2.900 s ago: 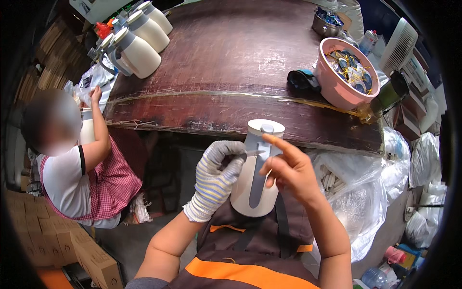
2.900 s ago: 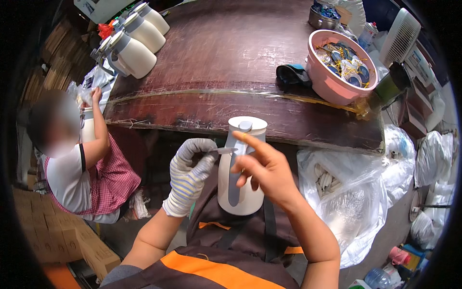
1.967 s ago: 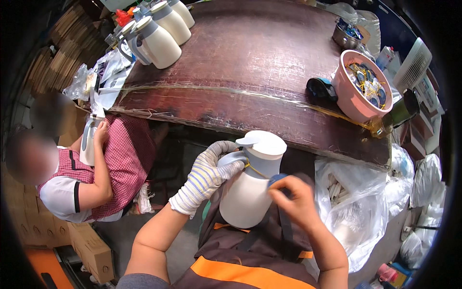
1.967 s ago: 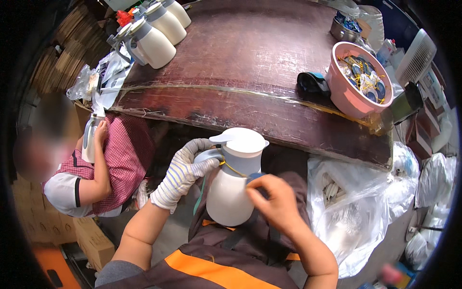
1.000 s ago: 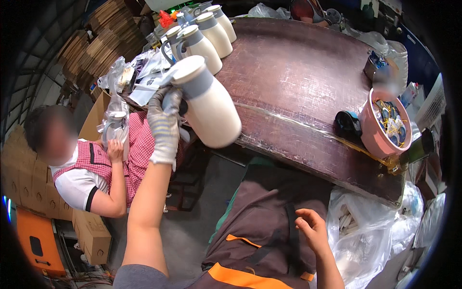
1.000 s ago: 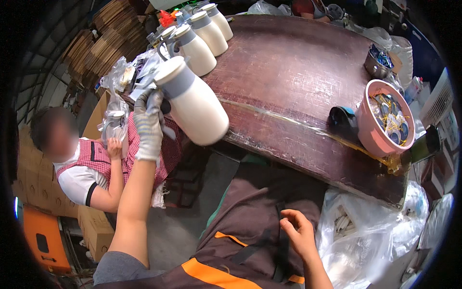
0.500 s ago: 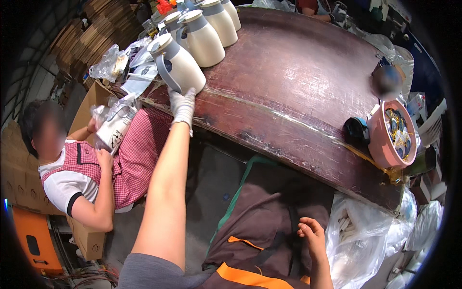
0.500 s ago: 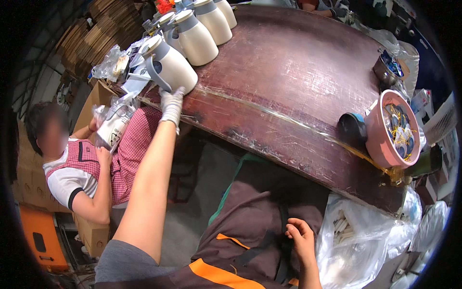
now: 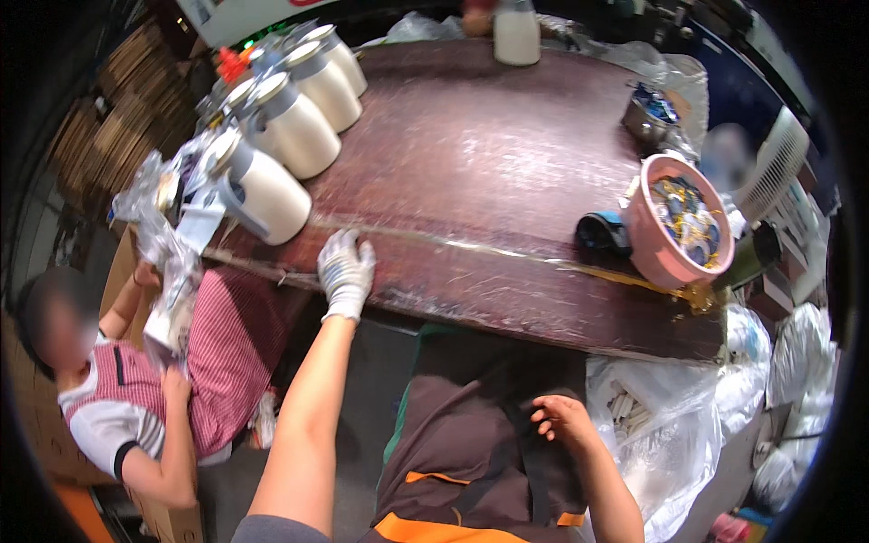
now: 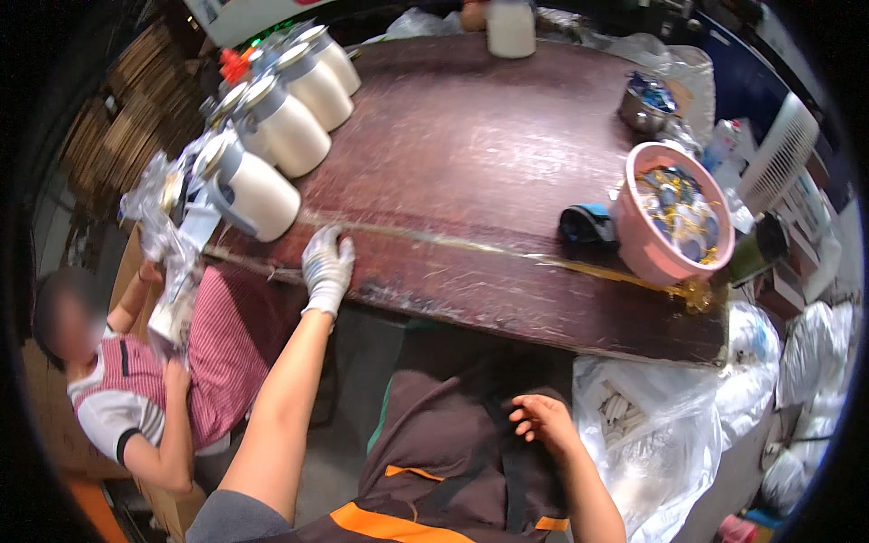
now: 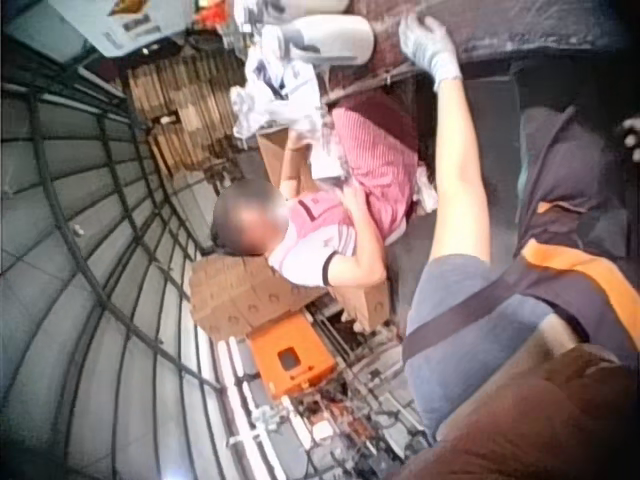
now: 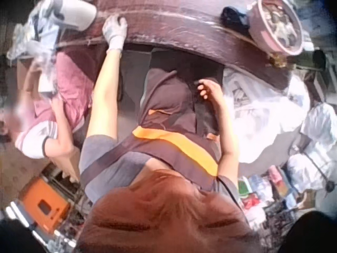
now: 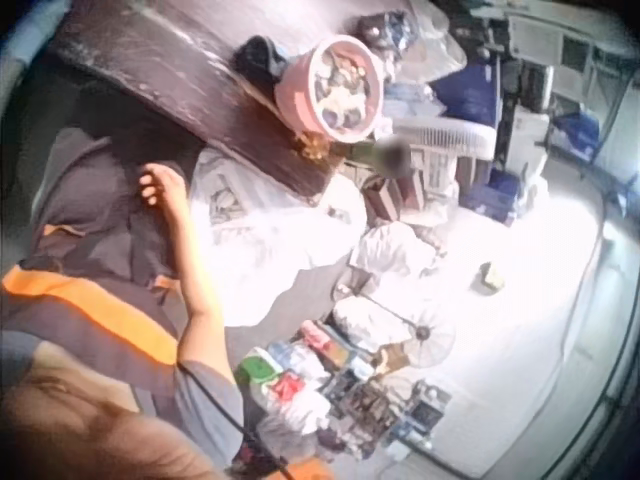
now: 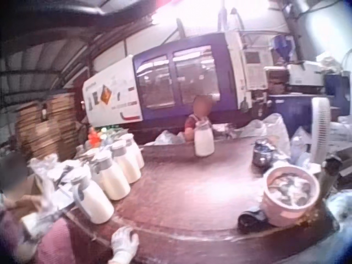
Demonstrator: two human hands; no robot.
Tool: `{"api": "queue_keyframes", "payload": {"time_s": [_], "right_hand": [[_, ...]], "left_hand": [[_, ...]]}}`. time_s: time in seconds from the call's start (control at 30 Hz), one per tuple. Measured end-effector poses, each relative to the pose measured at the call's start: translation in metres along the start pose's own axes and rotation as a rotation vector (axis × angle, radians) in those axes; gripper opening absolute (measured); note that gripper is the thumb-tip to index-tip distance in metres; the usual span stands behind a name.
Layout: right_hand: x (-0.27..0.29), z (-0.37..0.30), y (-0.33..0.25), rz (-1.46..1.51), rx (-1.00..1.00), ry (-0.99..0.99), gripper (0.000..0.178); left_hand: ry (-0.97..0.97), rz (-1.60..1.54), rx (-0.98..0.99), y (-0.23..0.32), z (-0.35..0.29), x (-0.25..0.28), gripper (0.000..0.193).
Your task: The person assembles white plastic pitchers by attaching lids and securing them with rubber bands. They repeatedly pick up a pitcher, place a lid on top, and wrap a rubber band around the handle and lid to hold it in place, then set the finished unit aside on the table.
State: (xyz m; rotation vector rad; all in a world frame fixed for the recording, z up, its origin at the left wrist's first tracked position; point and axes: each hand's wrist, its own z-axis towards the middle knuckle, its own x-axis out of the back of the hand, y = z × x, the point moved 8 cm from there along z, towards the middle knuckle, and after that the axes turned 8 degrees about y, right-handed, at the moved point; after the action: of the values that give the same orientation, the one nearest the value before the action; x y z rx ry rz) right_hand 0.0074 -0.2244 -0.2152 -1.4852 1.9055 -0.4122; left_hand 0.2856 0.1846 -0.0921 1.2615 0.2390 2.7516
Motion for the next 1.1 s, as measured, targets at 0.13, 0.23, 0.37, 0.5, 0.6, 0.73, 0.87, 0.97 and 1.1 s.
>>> {"api": "queue_keyframes", "payload": {"time_s": [0.13,0.23,0.37,0.5,0.6,0.73,0.87,0.97,1.1], "right_hand": [[0.006,-0.002,0.003,0.060,0.011,-0.009,0.028],[-0.006,-0.012,-0.017,0.081,0.018,-0.033,0.033],[-0.044,-0.013,-0.108,-0.204,0.369,-0.021,0.040],[-0.131,-0.059,-0.260,-0.906,1.244,0.254,0.056],[-0.186,-0.103,-0.344,-1.075,1.669,0.625,0.063],[-0.170,-0.048,-0.376,-1.174,1.443,0.672,0.054],[-0.193,-0.058,-0.338,-1.031,1.565,0.800,0.056],[-0.168,-0.087,-0.318,-0.976,1.571,0.740,0.062],[-0.135,-0.078,-0.268,-0.651,1.334,0.589,0.062]], "left_hand": [[-0.029,0.027,0.039,0.008,-0.001,-0.004,0.038],[-0.056,0.051,0.072,0.024,-0.005,-0.002,0.039],[-0.077,0.030,0.046,0.031,-0.010,-0.001,0.039],[-0.075,-0.008,0.067,0.028,-0.010,0.005,0.038],[-0.025,-0.023,0.057,0.033,-0.010,0.004,0.035],[0.070,-0.234,-0.004,0.081,0.009,0.052,0.030],[0.075,-0.255,0.031,0.037,0.006,0.030,0.030],[0.032,-0.074,0.019,0.025,-0.005,0.015,0.034],[-0.084,-0.807,0.328,-0.033,-0.005,-0.045,0.037]]}}
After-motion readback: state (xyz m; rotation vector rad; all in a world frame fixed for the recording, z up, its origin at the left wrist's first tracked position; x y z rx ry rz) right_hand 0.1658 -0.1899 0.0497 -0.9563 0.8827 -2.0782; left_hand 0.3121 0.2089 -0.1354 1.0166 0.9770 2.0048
